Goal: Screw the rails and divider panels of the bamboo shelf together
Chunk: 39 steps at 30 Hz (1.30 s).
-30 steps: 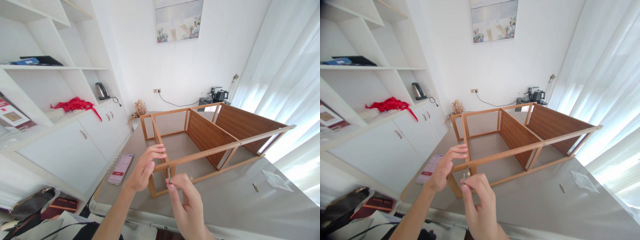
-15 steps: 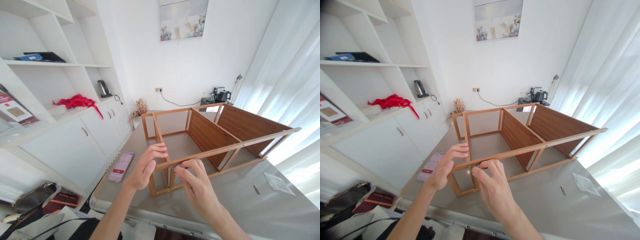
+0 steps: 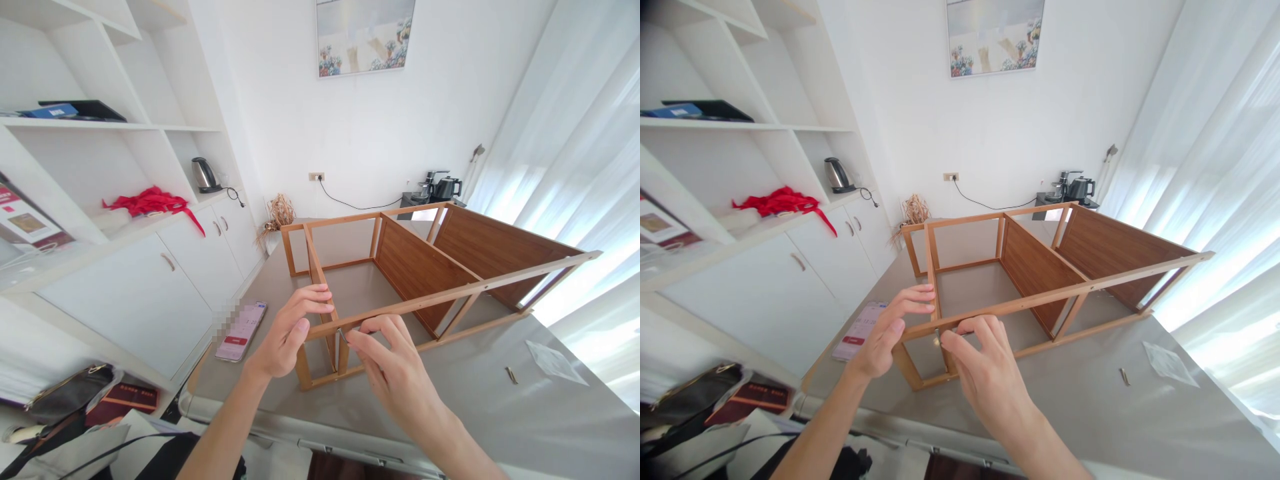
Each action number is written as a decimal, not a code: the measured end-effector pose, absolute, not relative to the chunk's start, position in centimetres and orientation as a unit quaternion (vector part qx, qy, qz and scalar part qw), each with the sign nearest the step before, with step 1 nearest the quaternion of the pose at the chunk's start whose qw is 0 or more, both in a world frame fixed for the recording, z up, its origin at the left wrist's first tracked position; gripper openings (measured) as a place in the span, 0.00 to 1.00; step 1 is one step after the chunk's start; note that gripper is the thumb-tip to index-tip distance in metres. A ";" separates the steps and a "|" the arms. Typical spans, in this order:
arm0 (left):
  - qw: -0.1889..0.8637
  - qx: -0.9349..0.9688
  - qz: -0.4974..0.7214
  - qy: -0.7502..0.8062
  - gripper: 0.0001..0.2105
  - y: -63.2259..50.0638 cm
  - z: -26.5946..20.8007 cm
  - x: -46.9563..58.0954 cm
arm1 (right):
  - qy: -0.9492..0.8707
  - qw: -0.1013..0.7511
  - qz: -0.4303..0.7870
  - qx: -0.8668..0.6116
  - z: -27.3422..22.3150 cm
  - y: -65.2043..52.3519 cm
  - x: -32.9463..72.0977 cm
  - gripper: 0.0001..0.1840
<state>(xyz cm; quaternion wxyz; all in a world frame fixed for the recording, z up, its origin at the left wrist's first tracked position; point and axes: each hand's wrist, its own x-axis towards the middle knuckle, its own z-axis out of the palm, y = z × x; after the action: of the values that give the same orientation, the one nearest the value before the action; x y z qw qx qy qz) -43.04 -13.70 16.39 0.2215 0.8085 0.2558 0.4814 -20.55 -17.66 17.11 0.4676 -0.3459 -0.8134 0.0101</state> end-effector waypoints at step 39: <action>0.218 0.808 0.477 0.267 0.19 -13.7 16.5 -43.1 | -0.668 0.461 0.407 -0.419 16.1 -18.9 -22.9 0.13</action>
<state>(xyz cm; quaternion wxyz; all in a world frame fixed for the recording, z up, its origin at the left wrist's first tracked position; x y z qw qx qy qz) -43.08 -13.69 16.53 0.2179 0.8084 0.2669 0.4772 -22.90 -18.93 16.07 0.4613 -0.4191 -0.6677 0.4071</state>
